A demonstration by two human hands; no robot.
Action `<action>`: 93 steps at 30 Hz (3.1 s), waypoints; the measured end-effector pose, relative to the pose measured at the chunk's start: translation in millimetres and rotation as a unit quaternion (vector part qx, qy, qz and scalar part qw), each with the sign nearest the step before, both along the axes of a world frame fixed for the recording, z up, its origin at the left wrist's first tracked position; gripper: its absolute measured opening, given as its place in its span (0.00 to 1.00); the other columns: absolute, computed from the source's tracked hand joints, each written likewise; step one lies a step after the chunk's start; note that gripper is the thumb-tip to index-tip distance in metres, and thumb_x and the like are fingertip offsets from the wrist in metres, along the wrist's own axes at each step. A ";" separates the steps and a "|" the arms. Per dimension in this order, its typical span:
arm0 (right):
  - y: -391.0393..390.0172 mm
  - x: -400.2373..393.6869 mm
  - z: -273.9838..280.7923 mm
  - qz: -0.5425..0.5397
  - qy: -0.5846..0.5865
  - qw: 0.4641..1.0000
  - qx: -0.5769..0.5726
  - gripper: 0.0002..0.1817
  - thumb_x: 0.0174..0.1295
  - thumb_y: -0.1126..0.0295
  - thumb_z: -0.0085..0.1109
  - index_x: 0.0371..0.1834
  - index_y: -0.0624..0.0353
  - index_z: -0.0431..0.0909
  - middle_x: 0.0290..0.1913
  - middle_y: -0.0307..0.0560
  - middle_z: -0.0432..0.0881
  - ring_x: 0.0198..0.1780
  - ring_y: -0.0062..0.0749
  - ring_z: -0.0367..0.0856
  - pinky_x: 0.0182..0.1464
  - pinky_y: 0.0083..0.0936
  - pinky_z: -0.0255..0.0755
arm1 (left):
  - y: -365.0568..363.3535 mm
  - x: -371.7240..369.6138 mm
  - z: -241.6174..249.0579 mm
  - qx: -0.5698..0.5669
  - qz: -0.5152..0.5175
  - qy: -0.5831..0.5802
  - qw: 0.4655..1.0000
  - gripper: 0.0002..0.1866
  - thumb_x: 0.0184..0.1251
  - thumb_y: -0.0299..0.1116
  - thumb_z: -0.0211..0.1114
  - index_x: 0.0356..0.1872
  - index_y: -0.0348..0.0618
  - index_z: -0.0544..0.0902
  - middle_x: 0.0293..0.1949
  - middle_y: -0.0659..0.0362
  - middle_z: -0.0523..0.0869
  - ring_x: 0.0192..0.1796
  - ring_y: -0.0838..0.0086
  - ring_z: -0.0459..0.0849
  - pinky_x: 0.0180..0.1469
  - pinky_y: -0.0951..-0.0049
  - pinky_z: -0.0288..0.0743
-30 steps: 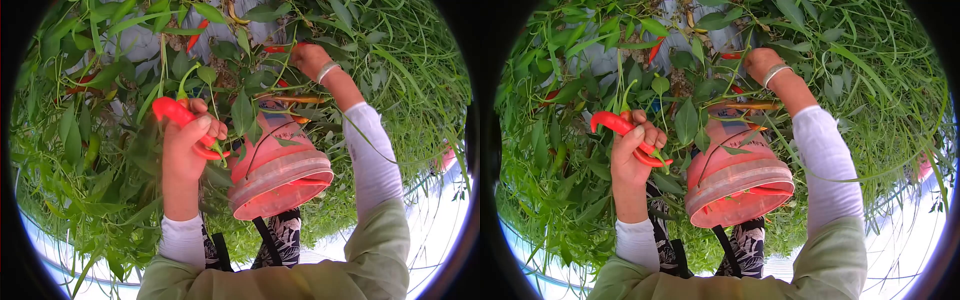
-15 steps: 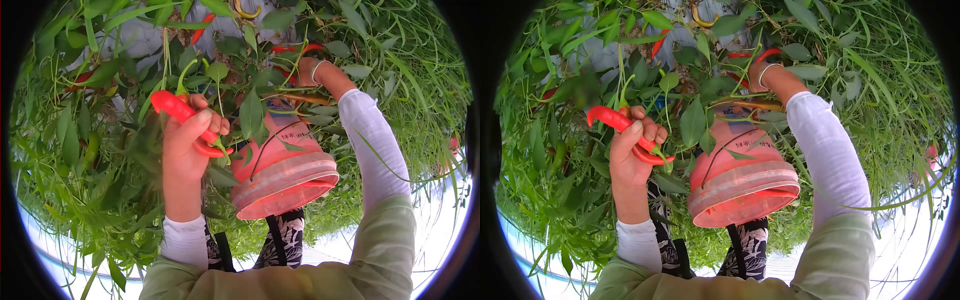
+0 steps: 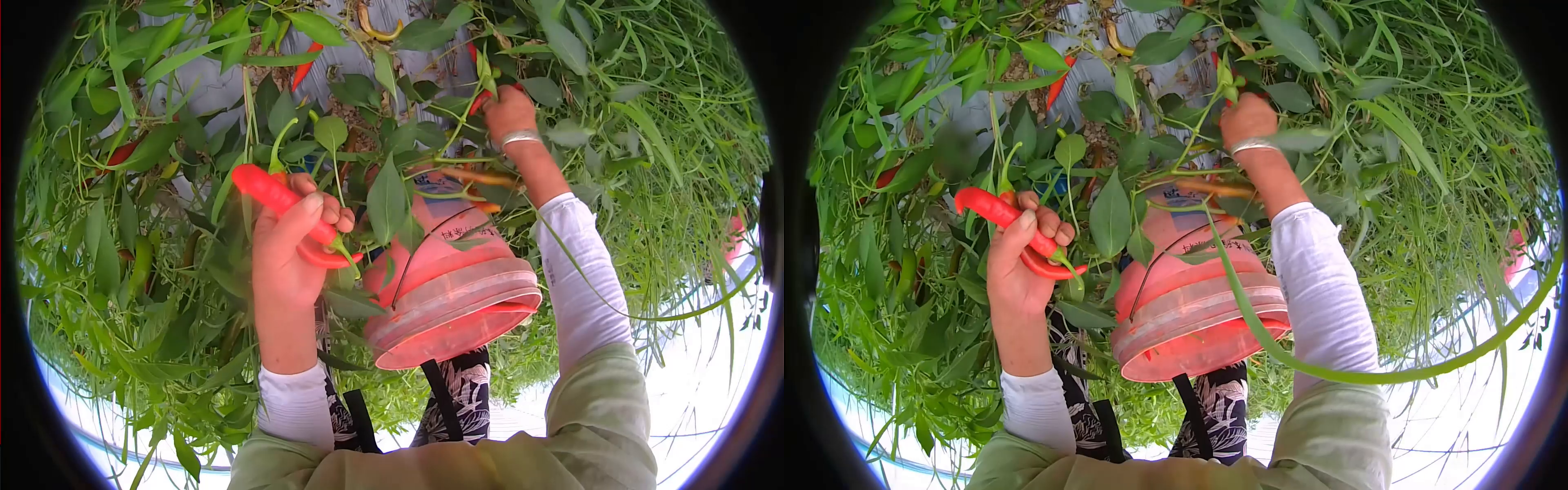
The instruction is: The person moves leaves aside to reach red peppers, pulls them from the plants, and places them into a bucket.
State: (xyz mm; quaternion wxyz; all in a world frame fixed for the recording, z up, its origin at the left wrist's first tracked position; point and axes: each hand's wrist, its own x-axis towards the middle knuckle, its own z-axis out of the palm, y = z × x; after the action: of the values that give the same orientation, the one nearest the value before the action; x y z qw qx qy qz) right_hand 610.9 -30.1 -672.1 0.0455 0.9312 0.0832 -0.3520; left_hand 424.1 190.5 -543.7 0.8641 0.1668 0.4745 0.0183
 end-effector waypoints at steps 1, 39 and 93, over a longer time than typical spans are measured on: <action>-8.0 8.1 -4.2 -0.097 -0.008 0.994 0.058 0.15 0.50 0.62 0.58 0.33 0.65 0.79 0.38 0.60 0.80 0.46 0.51 0.78 0.50 0.39 0.70 | 0.2 0.2 0.2 0.000 0.000 0.000 1.000 0.08 0.57 0.25 0.58 0.37 0.43 0.71 0.25 0.58 0.76 0.29 0.71 0.76 0.40 0.65 0.69; 8.9 22.9 -0.9 -0.064 -0.076 0.961 0.257 0.14 0.53 0.70 0.54 0.43 0.61 0.79 0.34 0.48 0.83 0.35 0.27 0.81 0.41 0.24 0.72 | 2.8 1.9 -0.4 -0.015 -0.100 0.059 0.993 0.19 0.48 0.27 0.64 0.43 0.39 0.72 0.27 0.59 0.77 0.30 0.74 0.75 0.35 0.73 0.68; -55.5 53.4 27.8 -0.100 -0.148 0.964 0.196 0.13 0.53 0.69 0.59 0.41 0.62 0.77 0.28 0.45 0.82 0.29 0.27 0.79 0.36 0.23 0.71 | -4.7 4.5 7.7 0.034 -0.120 -0.001 0.992 0.26 0.47 0.30 0.64 0.49 0.37 0.67 0.35 0.49 0.80 0.33 0.67 0.79 0.36 0.68 0.73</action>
State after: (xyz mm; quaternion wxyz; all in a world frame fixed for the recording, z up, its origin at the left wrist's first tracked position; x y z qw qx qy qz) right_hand 664.3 -85.6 -644.2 -0.1619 0.9670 0.0498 -0.1902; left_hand 428.5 185.8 -536.0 0.8543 0.2522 0.4492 -0.0690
